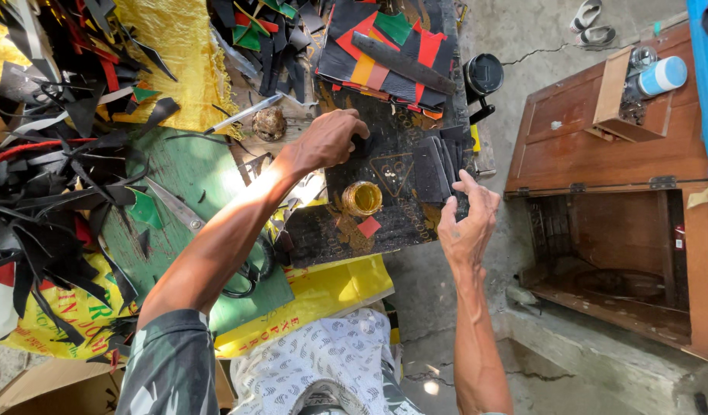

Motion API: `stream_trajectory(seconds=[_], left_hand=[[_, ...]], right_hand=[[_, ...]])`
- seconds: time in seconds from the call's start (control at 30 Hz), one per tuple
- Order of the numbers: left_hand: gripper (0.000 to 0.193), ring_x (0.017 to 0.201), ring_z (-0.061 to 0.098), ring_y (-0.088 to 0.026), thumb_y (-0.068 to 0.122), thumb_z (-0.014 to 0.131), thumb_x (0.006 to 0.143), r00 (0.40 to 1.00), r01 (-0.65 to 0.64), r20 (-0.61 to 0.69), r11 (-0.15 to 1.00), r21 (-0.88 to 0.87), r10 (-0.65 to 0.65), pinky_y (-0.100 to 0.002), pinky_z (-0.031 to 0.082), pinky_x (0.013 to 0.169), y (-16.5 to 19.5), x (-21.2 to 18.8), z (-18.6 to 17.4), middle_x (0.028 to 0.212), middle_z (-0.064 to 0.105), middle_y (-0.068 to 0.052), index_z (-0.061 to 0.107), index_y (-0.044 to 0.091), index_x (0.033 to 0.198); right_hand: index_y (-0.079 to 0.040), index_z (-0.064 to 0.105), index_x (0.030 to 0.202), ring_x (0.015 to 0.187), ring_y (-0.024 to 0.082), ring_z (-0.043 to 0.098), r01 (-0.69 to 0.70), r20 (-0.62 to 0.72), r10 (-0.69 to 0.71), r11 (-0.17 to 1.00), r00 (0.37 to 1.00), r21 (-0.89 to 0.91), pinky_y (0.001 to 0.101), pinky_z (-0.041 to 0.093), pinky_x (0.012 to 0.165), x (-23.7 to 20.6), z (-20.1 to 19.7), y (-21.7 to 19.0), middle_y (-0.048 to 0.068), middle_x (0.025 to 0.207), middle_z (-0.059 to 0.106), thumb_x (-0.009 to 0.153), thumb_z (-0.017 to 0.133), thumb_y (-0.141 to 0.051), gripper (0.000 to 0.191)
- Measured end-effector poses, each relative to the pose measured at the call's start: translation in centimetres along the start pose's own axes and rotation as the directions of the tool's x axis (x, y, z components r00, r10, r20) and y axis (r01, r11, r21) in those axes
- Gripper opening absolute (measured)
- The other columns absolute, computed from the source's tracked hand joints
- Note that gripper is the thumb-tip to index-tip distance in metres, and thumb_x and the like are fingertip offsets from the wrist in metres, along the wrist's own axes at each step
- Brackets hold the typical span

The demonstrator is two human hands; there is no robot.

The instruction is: The person sits at an outdoor work table cutting black rubber strips into smaller pieces with scissors, sorting the cut pieces into piles, and later opens a jar of glue and applies glue to small black rubber pieces by hand. Cut scraps accumulate on the table and in a cardboard box.

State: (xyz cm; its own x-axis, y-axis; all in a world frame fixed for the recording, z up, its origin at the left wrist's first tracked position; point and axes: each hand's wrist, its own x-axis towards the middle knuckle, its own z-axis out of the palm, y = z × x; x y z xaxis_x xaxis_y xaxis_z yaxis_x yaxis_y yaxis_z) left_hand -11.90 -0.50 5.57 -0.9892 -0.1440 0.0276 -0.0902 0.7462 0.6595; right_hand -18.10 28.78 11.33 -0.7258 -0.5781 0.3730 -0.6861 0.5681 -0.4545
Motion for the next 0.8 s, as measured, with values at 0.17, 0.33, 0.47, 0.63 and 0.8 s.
stream_trajectory(seconds=[0.17,0.33,0.47,0.63,0.8], left_hand=[[0.035,0.100,0.054,-0.033,-0.001,0.077,0.073,0.999,0.002,-0.042,0.998,0.063,0.000,-0.042,0.048,0.087,0.2,-0.6,0.6,0.108,0.060,-0.012,0.074,0.008,0.107],[0.030,0.093,0.053,-0.033,0.000,0.073,0.075,0.995,0.086,-0.060,0.989,0.117,-0.079,-0.044,0.046,0.083,0.6,-0.1,1.1,0.100,0.055,-0.018,0.065,-0.002,0.103],[0.021,0.090,0.055,-0.032,0.003,0.075,0.074,0.990,0.138,-0.006,0.981,0.135,-0.138,-0.045,0.048,0.080,0.7,0.1,0.5,0.095,0.056,-0.020,0.064,-0.001,0.092],[0.016,0.080,0.071,-0.029,0.000,0.075,0.079,0.977,0.182,0.139,0.970,-0.163,-0.160,-0.043,0.058,0.076,0.9,0.8,-0.6,0.092,0.073,-0.016,0.071,0.001,0.095],[0.034,0.089,0.076,-0.028,0.005,0.088,0.069,0.955,0.147,0.292,0.924,-0.352,-0.041,-0.038,0.059,0.080,2.4,3.3,0.8,0.098,0.078,-0.018,0.075,0.001,0.100]], right_hand=[[-0.004,0.062,0.134,0.106,0.034,0.058,-0.038,0.001,0.038,0.999,0.999,0.016,0.0457,0.048,0.095,-0.2,0.3,0.5,0.011,0.109,0.069,0.086,0.066,0.005,0.049],[-0.002,0.059,0.137,0.104,0.033,0.058,-0.047,-0.031,0.048,0.999,0.998,0.017,0.0450,0.048,0.093,-1.0,0.9,0.9,0.012,0.109,0.068,0.086,0.067,0.004,0.052],[-0.002,0.059,0.137,0.101,0.032,0.057,-0.026,-0.036,0.025,1.000,0.999,-0.016,0.0448,0.046,0.096,-1.5,1.6,1.2,0.010,0.105,0.069,0.086,0.068,0.002,0.052],[-0.002,0.055,0.144,0.103,0.030,0.057,-0.052,-0.020,0.051,0.994,0.999,-0.099,0.0480,0.041,0.100,-2.0,2.1,1.1,0.004,0.099,0.071,0.085,0.076,-0.003,0.063],[-0.003,0.048,0.150,0.100,0.029,0.055,-0.064,-0.023,0.062,0.985,0.998,-0.161,0.0478,0.039,0.094,-1.4,3.2,0.6,0.003,0.102,0.068,0.077,0.087,-0.012,0.083]])
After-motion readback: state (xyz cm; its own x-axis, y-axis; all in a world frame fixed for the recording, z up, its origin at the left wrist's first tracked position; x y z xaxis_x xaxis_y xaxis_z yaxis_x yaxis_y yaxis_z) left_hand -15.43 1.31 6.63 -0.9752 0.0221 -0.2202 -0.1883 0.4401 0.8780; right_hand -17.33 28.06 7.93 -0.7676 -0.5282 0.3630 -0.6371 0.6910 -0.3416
